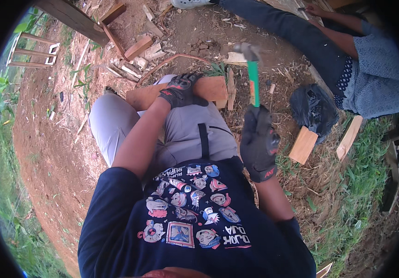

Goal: The person sits on the ground and uses a hammer to drive nails into a wooden plank. They repeatedly pick up nails from a black plastic bag and hammer them into the wood, occasionally adjusting the plank's position.

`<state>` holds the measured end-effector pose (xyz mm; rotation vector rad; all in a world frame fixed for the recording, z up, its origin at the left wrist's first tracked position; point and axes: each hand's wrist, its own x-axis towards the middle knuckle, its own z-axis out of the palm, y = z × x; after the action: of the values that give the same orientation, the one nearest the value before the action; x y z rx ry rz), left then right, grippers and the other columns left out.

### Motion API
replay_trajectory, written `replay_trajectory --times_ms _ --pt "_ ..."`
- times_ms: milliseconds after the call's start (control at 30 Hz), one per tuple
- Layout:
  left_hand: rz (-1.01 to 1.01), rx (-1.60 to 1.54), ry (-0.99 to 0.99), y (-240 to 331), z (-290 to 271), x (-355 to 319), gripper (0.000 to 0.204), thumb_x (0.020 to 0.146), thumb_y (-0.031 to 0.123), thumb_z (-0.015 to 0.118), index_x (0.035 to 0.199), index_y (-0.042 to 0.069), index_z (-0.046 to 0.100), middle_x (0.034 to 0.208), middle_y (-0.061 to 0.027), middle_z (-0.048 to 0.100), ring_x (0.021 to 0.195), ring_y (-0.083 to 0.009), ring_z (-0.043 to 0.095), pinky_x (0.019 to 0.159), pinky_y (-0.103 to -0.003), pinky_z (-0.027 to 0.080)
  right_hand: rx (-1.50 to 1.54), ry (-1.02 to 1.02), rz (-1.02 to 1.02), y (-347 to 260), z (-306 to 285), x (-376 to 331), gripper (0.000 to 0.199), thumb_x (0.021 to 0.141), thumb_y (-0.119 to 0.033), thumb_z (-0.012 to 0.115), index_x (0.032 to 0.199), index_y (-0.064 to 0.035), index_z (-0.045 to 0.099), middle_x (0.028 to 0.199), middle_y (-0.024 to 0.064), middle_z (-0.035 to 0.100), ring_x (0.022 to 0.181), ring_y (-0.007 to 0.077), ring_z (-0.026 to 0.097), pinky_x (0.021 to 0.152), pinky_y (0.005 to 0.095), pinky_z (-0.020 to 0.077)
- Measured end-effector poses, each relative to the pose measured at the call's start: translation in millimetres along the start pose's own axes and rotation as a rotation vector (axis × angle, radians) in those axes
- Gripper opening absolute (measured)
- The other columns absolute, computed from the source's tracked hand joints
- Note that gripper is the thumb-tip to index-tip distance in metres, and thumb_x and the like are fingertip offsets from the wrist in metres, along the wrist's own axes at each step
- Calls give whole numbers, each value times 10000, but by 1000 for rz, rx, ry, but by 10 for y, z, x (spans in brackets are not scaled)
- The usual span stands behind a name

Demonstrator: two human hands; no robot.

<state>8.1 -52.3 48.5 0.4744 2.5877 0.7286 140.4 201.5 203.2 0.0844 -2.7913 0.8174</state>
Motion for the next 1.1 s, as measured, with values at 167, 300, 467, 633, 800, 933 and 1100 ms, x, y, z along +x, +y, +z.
replay_trajectory --times_ms 167,300,467,633,800,933,1100 --pt "-35 41 -13 45 3 141 1235 678 790 857 1584 36 488 1602 -260 520 1512 -418 478 1281 -492 347 -217 -143 16 585 425 -291 170 1090 -179 570 1207 -63 611 889 232 701 800 456 719 657 553 543" --pt "-44 73 41 -65 15 194 1249 674 805 849 1581 27 486 1592 -260 529 1505 -413 485 1279 -484 349 -228 -243 71 131 29 -6 154 1089 -177 576 1189 -63 603 848 235 695 799 465 719 682 549 549" --pt "-58 45 18 -82 53 69 1234 688 809 841 1586 41 483 1576 -252 543 1502 -421 486 1279 -492 345 -25 93 80 139 105 -86 210 1097 -177 569 1254 -44 609 903 237 721 805 421 741 655 547 541" --pt "1 66 13 -50 61 207 1227 682 819 839 1577 51 498 1565 -256 551 1487 -431 499 1272 -498 355 -337 -312 77 442 237 -135 182 1103 -204 555 1203 -57 594 915 238 726 812 470 724 708 580 549" --pt "-88 64 59 -131 38 -37 1237 676 821 841 1585 58 493 1585 -248 537 1494 -412 497 1262 -500 368 3 246 -24 -159 -106 231 207 1119 -243 524 1139 -62 622 933 203 738 775 473 703 671 546 535" --pt "-25 53 21 8 60 113 1235 686 826 832 1593 63 486 1607 -245 519 1507 -410 483 1269 -500 361 -298 -289 2 538 509 -197 252 1135 -252 496 1083 -49 636 869 227 707 778 473 698 669 540 525" --pt "-55 101 49 -124 141 58 1247 685 846 815 1598 64 484 1625 -247 503 1518 -412 473 1272 -502 358 -218 -95 28 124 -8 115 207 1122 -223 525 1194 -63 633 856 210 692 764 410 722 646 513 543"
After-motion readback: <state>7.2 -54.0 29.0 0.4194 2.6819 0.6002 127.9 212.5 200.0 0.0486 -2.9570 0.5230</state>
